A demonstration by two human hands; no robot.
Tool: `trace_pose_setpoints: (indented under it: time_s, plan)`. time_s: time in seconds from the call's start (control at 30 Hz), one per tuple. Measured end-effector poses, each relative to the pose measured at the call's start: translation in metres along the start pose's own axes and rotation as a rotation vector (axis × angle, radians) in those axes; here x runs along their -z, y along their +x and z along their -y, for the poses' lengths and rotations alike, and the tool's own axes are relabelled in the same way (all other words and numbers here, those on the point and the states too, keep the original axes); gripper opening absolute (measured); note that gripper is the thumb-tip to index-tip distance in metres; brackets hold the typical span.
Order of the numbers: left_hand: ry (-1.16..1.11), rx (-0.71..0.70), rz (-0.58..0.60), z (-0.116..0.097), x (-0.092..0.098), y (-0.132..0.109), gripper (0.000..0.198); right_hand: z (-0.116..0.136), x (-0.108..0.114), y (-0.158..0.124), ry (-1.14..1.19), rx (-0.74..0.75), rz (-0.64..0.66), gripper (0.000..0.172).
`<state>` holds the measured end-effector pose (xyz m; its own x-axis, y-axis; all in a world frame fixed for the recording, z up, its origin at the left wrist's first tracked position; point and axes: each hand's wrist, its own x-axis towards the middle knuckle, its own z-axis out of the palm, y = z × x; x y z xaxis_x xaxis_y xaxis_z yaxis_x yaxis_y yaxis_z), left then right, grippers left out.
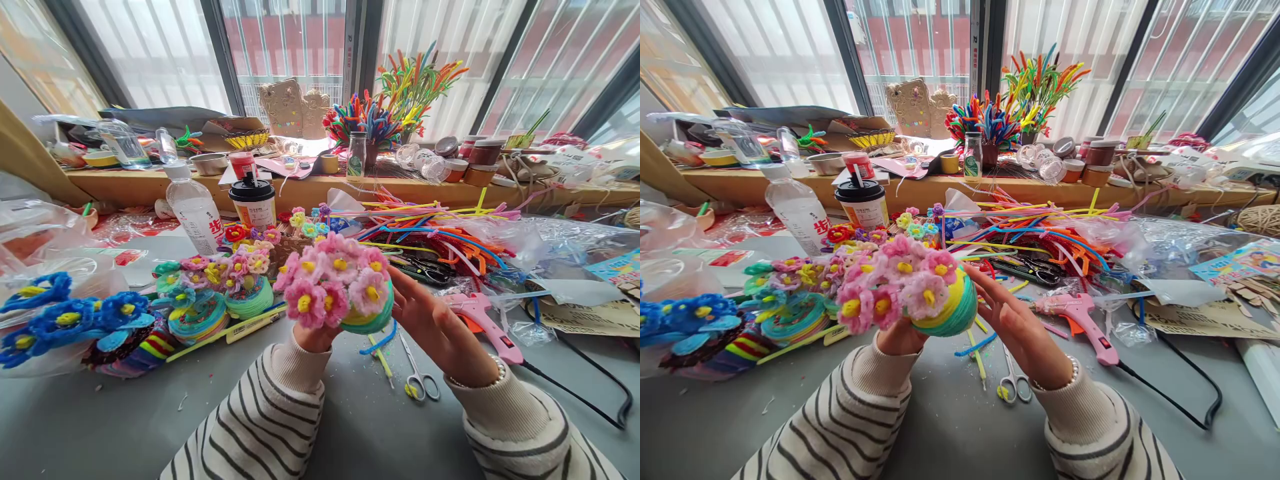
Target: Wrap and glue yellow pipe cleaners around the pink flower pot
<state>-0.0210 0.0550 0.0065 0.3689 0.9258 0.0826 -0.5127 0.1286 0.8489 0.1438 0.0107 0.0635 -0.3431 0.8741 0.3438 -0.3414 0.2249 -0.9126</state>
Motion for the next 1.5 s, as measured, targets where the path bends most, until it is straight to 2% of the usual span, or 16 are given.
trace_pose_setpoints:
  time_s: [0.17,0.37,0.47,0.63,0.8,0.9,1.0,1.17,1.33,1.5]
  plan:
    - [-0.055,0.013,-0.028,-0.004,-0.003,-0.004,0.066,-0.002,0.006,-0.003,-0.034,-0.024,-0.034,0.049]
    - [0.071,0.022,-0.086,-0.008,-0.013,-0.005,0.062,-0.016,0.009,-0.004,-0.281,-0.076,-0.094,0.072]
    - [0.089,0.042,-0.092,-0.007,-0.015,-0.004,0.062,-0.021,0.006,-0.004,-0.369,-0.098,-0.132,0.075]
    - [0.082,0.098,-0.113,-0.003,-0.013,0.0,0.052,-0.023,0.004,-0.004,-0.419,-0.146,-0.19,0.064]
    - [0.117,0.154,-0.104,-0.002,-0.015,0.0,0.059,-0.026,0.004,-0.003,-0.423,-0.19,-0.246,0.06]
    - [0.136,0.119,-0.053,-0.003,-0.018,-0.002,0.062,-0.028,0.002,-0.003,-0.474,-0.2,-0.317,0.061]
    - [0.178,0.057,0.006,-0.004,-0.017,-0.002,0.064,-0.028,-0.002,-0.004,-0.547,-0.152,-0.353,0.06]
    - [0.089,-0.056,-0.027,-0.001,-0.009,0.003,0.061,-0.023,-0.007,-0.005,-0.535,-0.02,-0.354,0.051]
    - [0.039,0.004,0.121,-0.009,-0.01,0.004,0.06,-0.016,-0.004,-0.004,-0.423,-0.03,-0.37,0.053]
    - [-0.054,0.045,0.032,-0.013,-0.01,-0.001,0.06,-0.014,-0.003,-0.004,-0.515,-0.002,-0.351,0.049]
